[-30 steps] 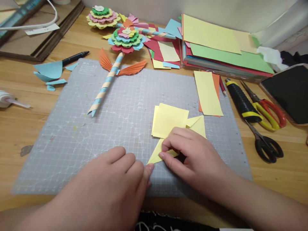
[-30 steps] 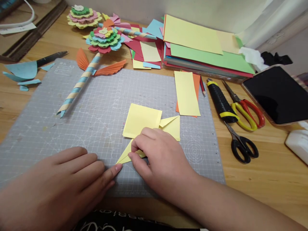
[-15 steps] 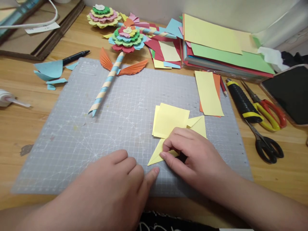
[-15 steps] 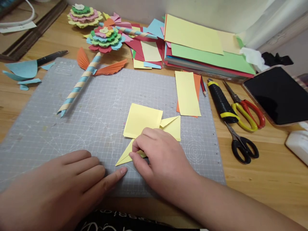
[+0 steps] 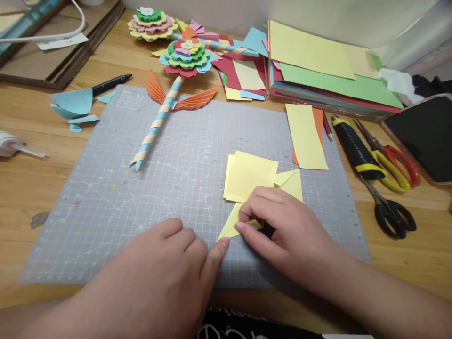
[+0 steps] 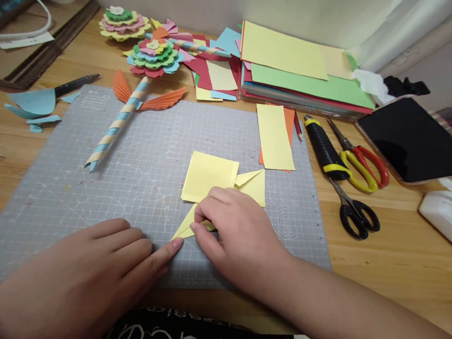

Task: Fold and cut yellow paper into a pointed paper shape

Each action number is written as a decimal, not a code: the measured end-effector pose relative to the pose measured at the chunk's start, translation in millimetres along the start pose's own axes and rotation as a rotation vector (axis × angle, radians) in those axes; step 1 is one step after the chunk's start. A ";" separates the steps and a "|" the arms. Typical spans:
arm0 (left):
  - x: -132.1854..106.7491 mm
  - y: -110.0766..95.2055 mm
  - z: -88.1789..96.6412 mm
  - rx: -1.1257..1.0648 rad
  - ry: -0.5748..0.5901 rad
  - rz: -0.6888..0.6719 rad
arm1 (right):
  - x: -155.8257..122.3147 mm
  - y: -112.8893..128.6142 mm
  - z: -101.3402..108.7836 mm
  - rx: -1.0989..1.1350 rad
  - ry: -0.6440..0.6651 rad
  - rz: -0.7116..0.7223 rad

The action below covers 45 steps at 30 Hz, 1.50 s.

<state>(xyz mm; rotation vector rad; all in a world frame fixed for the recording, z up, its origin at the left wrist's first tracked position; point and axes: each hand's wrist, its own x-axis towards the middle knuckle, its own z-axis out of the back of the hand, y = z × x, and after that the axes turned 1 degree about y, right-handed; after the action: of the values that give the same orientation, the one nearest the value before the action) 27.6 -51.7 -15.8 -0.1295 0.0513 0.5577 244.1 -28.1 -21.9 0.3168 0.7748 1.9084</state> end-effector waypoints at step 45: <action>13.3 4.8 9.4 -0.050 0.003 -0.014 | -5.0 -6.4 11.8 0.097 -0.053 -0.031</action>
<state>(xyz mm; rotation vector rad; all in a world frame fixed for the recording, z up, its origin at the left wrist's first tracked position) 36.4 -39.4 -8.2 -0.1796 0.0391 0.5451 257.3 -26.3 -16.4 0.4122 0.8339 1.8295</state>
